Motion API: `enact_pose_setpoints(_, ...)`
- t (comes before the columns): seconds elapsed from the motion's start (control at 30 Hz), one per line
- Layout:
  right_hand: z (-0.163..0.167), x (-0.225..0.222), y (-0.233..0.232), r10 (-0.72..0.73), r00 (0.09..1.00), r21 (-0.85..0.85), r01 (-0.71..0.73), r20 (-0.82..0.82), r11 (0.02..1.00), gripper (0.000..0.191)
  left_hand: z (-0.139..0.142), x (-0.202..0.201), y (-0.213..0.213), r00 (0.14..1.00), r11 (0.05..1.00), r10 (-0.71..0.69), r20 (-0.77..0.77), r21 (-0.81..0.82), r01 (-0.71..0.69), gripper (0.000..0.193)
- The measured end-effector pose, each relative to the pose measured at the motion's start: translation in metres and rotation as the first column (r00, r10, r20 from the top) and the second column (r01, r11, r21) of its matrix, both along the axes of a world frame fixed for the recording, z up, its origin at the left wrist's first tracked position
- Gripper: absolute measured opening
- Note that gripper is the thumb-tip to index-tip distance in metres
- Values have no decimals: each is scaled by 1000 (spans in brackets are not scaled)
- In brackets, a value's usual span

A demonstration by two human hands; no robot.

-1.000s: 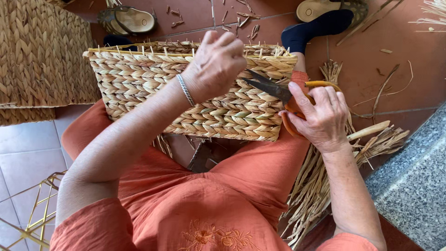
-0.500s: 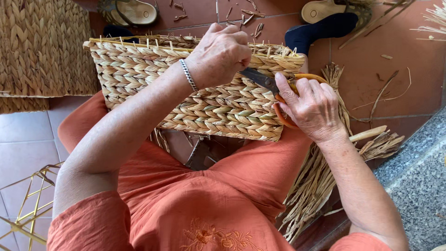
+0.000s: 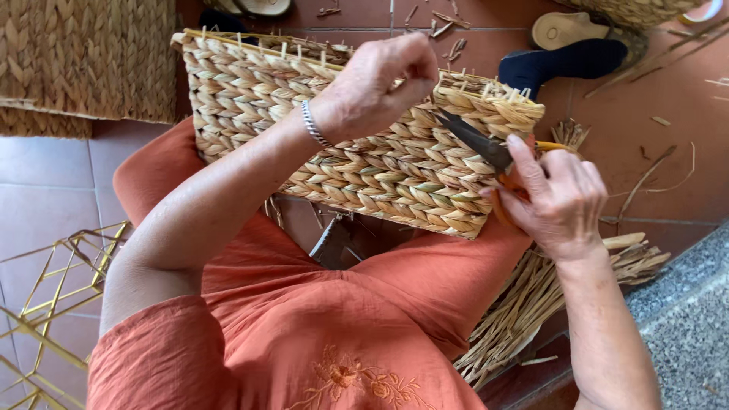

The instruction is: The person sits on the floor weaving a water hyacinth basket, tucking and pressing woven strips along the rim and working a strip into the weave. They rotate the basket, use scissors to trim protruding ends, and hold a strip while cutting it to length.

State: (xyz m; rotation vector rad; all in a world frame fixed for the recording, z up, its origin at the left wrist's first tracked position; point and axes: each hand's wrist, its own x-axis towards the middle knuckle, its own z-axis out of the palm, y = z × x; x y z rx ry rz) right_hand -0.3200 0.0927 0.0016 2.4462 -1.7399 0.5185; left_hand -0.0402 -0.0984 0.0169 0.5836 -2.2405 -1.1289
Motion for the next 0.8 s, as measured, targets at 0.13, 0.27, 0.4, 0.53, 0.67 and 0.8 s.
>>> enact_pose_setpoints(0.13,7,7,11,-78,989,61,70,129,996,79,27,61,21,998,974,61,-14,218,-57,4)
enact_pose_setpoints(0.27,4,15,27,-148,972,99,132,180,986,79,34,122,81,982,961,24,189,266,-75,9)
enact_pose_setpoints(0.4,3,28,43,-235,935,229,175,267,957,78,6,153,138,819,968,-167,550,248,30,10)
enact_pose_setpoints(0.53,11,54,52,-204,936,300,114,287,947,70,-25,170,170,808,985,-47,587,162,-61,19)
enact_pose_setpoints(0.67,25,88,56,-67,956,335,-34,284,942,58,-47,174,175,883,972,112,455,134,-192,19)
enact_pose_setpoints(0.8,34,120,51,-26,961,395,-87,274,915,57,-59,175,175,895,951,200,399,140,-275,28)
